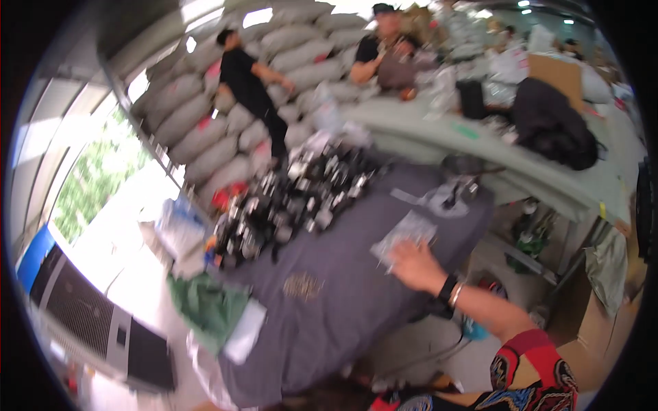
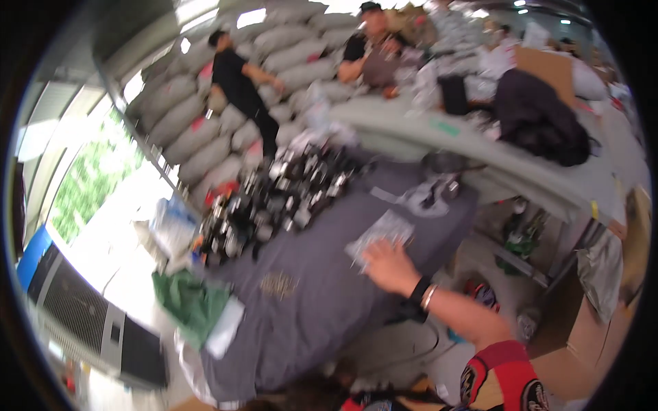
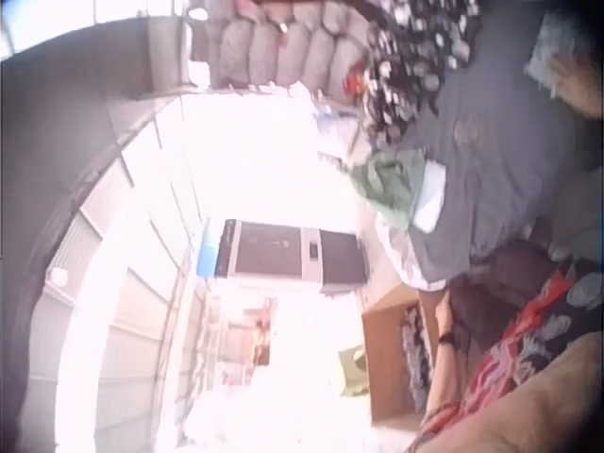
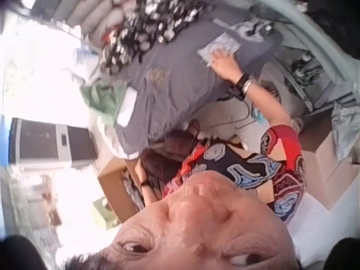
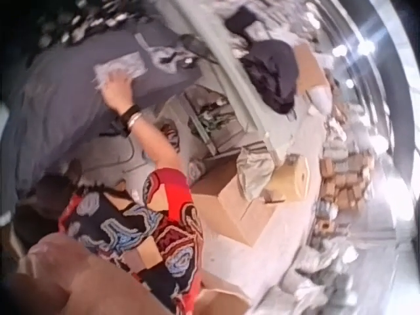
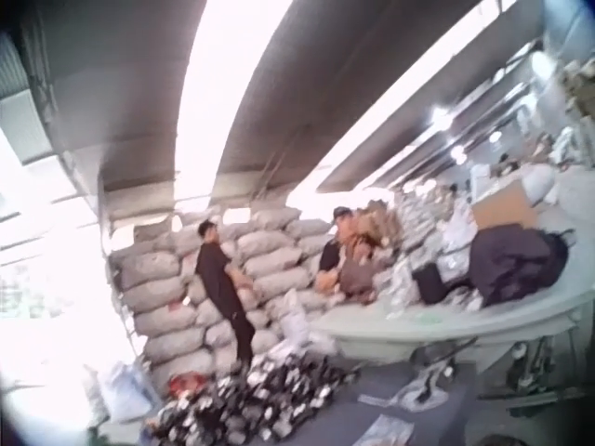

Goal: Packaging circular metal clamps into plastic bags and placing them into a large cardboard box.

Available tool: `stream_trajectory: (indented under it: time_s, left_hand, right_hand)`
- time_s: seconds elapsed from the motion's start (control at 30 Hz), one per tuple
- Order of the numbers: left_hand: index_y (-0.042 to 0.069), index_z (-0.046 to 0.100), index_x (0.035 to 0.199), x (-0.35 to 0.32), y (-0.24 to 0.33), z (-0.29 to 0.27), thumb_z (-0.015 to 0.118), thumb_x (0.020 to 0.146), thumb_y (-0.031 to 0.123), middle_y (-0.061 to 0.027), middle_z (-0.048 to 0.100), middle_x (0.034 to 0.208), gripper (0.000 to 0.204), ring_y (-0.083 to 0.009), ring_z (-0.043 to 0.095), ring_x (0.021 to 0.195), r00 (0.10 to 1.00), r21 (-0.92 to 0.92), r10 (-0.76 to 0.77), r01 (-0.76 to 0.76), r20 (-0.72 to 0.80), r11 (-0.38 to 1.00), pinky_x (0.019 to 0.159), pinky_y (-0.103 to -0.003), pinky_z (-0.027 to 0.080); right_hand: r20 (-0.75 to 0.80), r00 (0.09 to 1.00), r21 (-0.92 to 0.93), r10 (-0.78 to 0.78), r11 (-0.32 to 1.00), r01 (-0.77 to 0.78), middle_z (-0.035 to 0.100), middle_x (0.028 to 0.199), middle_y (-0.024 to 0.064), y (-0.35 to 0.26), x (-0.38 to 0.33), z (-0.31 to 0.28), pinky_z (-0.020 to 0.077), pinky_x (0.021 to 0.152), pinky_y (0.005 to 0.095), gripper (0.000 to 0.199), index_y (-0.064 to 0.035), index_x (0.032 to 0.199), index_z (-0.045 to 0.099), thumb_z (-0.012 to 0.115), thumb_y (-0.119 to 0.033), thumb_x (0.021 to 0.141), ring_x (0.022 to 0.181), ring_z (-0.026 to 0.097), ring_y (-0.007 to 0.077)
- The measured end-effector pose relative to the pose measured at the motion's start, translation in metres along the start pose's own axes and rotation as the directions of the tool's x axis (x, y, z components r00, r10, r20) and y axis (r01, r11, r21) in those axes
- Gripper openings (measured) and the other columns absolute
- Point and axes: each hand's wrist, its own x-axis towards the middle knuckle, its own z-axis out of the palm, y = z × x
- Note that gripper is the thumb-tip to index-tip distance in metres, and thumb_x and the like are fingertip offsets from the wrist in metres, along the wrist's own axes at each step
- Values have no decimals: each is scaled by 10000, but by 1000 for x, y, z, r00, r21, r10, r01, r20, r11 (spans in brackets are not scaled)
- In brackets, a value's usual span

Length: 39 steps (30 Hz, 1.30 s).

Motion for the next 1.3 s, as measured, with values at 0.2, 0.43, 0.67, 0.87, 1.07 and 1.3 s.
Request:
stream_trajectory:
  time_s: [0.2, 0.43, 0.67, 0.87, 1.07, 1.3]
  left_hand:
    - [-30, 661, 988, 13, -11, -10, 511, 915, 464, -213, 666, 885, 521, -302, 614, 828, 985, 427, 165, -172, 54, 888, 782, -386, 454]
    - [18, 658, 870, -54, 119, 35, 649, 842, 265, -181, 684, 807, 249, -182, 604, 602, 838, 587, 521, -505, 159, 633, 576, -366, 489]
    - [-20, 645, 890, -65, 197, 130, 619, 840, 55, -186, 624, 793, 94, -253, 561, 661, 531, 207, 837, -840, 130, 501, 617, -353, 469]
    - [51, 554, 1205, -26, 199, 204, 589, 874, 256, -184, 558, 1210, 391, -381, 484, 1164, 352, 532, 857, -839, 377, 111, 979, -527, 349]
    - [80, 472, 1322, -17, 183, 215, 524, 897, 436, -196, 492, 1327, 556, -409, 416, 1254, 458, 666, 775, -743, 436, 64, 991, -621, 296]
    - [76, 486, 1309, -20, 188, 213, 533, 893, 436, -192, 492, 1328, 552, -410, 421, 1249, 460, 667, 772, -743, 438, 64, 986, -617, 303]
  right_hand:
    - [-102, 991, 154, 89, 985, -73, 414, 1386, 149, 2, -12, 11, 230, 1029, 650, 561, -110, 1327, 467, 526, -461, 892, 1311, 332, 352]
    - [28, 990, 7, -141, 990, 141, 335, 1464, 147, 9, 24, 4, 176, 1028, 686, 615, -147, 1365, 450, 499, -531, 888, 1373, 258, 354]
    - [181, 981, 68, -71, 996, 59, 398, 1415, 136, 13, 50, 37, 188, 1037, 660, 439, -197, 1339, 480, 462, -374, 937, 1334, 322, 324]
    - [155, 986, 63, 53, 996, -64, 425, 1391, 134, 14, 57, 42, 200, 1016, 669, 398, -192, 1315, 500, 448, -306, 936, 1307, 352, 326]
    - [171, 971, 59, 167, 982, -179, 420, 1406, 144, 21, 62, 44, 203, 1007, 667, 406, -188, 1325, 490, 429, -323, 947, 1317, 344, 343]
    - [131, 979, 217, 159, 959, -185, 405, 1412, 170, 8, 23, 8, 169, 1041, 654, 521, -96, 1351, 440, 458, -411, 937, 1352, 287, 366]
